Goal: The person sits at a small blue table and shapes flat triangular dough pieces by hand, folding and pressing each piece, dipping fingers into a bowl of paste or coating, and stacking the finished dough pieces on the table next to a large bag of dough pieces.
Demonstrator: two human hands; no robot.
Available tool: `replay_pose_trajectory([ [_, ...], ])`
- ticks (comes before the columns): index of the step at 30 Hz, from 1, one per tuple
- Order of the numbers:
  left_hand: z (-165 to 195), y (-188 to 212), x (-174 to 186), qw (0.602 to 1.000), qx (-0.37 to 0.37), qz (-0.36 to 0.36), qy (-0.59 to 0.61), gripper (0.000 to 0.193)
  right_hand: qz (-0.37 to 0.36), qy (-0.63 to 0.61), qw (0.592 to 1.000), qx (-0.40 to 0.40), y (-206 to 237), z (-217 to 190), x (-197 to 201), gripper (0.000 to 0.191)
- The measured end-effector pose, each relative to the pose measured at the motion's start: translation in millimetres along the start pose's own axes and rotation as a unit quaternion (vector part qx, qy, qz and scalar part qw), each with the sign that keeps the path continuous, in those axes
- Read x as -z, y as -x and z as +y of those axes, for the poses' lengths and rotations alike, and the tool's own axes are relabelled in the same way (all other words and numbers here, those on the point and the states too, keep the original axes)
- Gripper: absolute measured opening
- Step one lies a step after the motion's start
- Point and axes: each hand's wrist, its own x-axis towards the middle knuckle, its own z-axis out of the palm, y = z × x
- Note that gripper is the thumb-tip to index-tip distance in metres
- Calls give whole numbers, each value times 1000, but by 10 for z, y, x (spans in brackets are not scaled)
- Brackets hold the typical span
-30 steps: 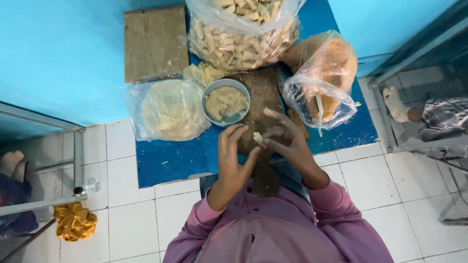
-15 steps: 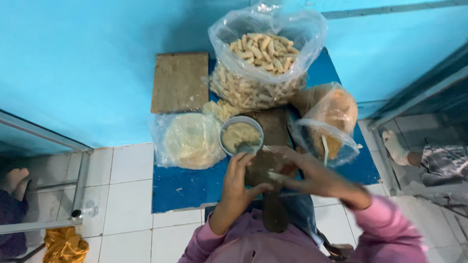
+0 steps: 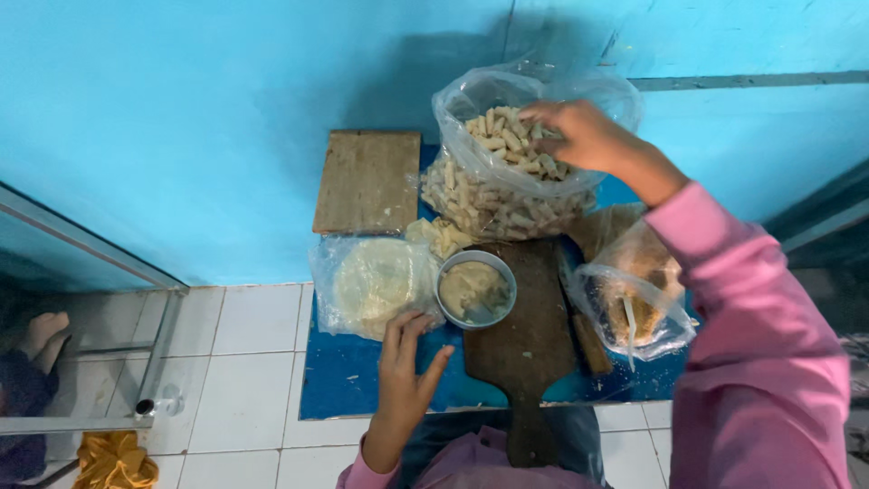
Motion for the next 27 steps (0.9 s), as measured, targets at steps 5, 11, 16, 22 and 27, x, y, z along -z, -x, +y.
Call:
replay_pose_trajectory([
  [5, -14, 58, -18, 999, -7, -2, -36, 38, -82, 51, 995, 36, -478, 165, -317, 51],
  [11, -68, 203, 152, 998, 0, 15, -60, 34, -151, 217, 960, -95, -210, 438, 29, 50],
  [16, -125, 192, 234, 996, -2, 48, -75, 33, -164, 228, 953, -112, -178, 281, 120, 43],
  [22, -178, 242, 203, 995, -8, 55, -85, 29, -243, 26, 957, -155, -108, 342, -49, 48],
  [27, -304, 291, 318, 987, -3, 102, -128, 26, -260, 174, 934, -173, -120, 504, 62, 39],
])
